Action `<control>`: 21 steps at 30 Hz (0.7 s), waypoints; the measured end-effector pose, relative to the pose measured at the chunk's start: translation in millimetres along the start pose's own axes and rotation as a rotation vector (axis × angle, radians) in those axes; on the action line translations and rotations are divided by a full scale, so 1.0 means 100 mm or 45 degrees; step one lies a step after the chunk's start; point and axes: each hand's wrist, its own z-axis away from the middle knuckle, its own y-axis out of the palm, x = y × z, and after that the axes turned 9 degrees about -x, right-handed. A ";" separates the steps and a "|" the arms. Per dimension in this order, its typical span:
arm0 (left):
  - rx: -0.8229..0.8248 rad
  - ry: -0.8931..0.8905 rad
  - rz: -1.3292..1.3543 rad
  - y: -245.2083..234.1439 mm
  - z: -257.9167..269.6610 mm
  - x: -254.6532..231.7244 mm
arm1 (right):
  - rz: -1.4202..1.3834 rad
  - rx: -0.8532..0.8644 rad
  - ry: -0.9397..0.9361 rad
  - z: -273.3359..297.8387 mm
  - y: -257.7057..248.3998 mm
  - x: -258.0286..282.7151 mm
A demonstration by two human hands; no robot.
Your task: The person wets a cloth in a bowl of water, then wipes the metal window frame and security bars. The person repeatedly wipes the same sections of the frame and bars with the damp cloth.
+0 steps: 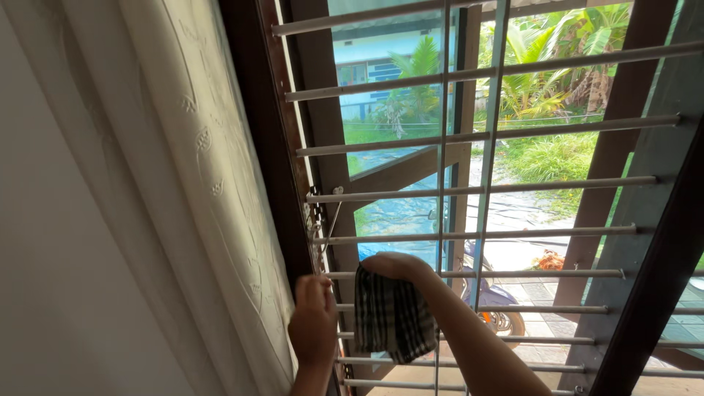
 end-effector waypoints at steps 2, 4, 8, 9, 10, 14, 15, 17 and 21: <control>-0.011 0.181 0.001 0.09 0.13 0.01 | 0.049 -0.126 -0.040 0.17 0.08 -0.01; 0.021 0.259 -0.034 0.21 0.21 0.01 | 0.115 -0.342 -0.095 0.41 0.24 0.02; 0.202 0.292 -0.158 0.40 0.17 -0.10 | 0.190 -1.313 -0.594 0.86 0.55 -0.05; 0.253 0.313 -0.191 0.42 0.14 -0.12 | 0.176 -1.645 -0.818 0.89 0.57 -0.07; 0.281 0.294 -0.214 0.42 0.14 -0.12 | 0.179 -1.719 -0.832 0.91 0.59 -0.07; 0.283 0.272 -0.211 0.43 0.19 -0.10 | 0.107 -1.409 -0.573 0.75 0.58 -0.11; 0.256 0.278 -0.188 0.44 0.23 -0.10 | 0.072 -1.175 -0.435 0.66 0.56 -0.13; 0.144 0.254 -0.107 0.46 0.29 -0.12 | 0.210 -0.801 -0.232 0.45 0.48 -0.13; 0.154 0.154 -0.042 0.56 0.32 -0.19 | 0.059 -0.263 0.061 0.12 0.19 -0.18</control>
